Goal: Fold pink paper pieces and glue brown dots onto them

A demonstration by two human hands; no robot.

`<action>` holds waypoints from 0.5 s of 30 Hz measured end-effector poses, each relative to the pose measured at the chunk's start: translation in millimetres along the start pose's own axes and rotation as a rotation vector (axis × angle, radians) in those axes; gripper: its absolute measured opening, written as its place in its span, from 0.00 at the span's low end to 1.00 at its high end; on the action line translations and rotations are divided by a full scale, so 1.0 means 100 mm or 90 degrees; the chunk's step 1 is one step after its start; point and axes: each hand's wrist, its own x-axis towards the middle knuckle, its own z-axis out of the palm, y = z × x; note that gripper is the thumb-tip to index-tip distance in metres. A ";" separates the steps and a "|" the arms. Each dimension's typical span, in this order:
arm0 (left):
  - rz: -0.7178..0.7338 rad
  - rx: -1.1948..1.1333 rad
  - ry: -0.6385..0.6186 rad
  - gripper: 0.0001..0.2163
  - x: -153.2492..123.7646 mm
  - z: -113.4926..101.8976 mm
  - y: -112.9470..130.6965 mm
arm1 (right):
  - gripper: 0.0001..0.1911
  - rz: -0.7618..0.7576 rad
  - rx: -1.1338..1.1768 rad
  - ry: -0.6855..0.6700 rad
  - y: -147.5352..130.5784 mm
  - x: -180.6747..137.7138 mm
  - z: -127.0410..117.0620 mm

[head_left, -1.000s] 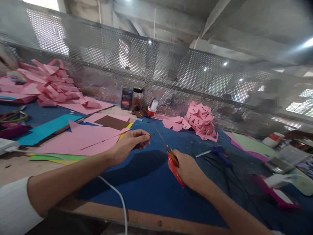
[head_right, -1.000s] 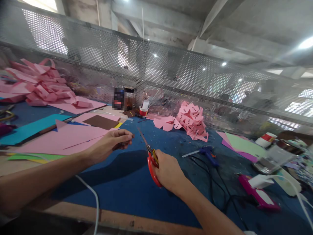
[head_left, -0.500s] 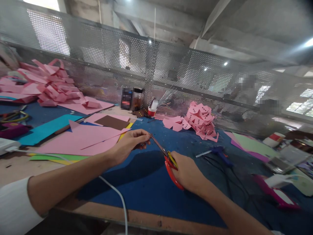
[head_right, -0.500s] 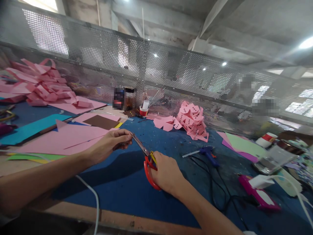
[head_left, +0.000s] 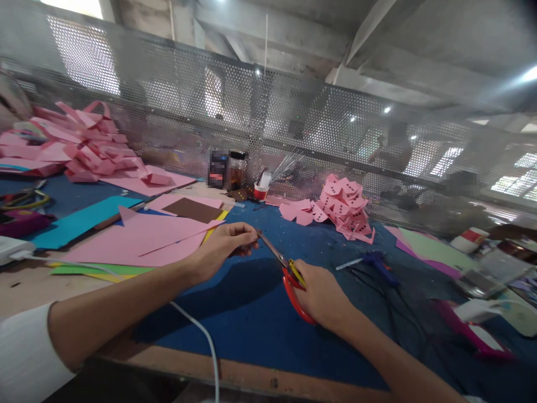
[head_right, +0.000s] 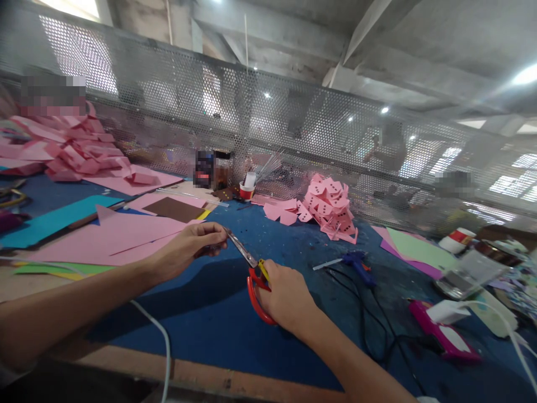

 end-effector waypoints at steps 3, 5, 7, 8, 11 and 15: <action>-0.001 0.003 0.000 0.08 0.00 0.00 0.00 | 0.09 0.002 -0.014 0.006 0.00 0.00 0.01; -0.002 0.004 -0.002 0.08 0.00 0.00 0.00 | 0.09 0.008 -0.024 0.006 0.01 0.00 0.01; -0.007 0.004 -0.001 0.08 0.00 -0.01 0.00 | 0.09 0.008 -0.034 0.008 0.01 0.00 0.02; -0.009 0.004 0.000 0.08 0.00 -0.01 0.00 | 0.09 0.006 -0.037 0.009 0.01 0.00 0.02; -0.010 0.000 -0.002 0.08 0.00 0.00 0.01 | 0.09 0.000 -0.045 0.012 0.01 0.00 0.01; -0.008 0.000 -0.006 0.08 -0.01 0.00 0.02 | 0.09 0.004 -0.056 0.012 0.01 0.00 0.00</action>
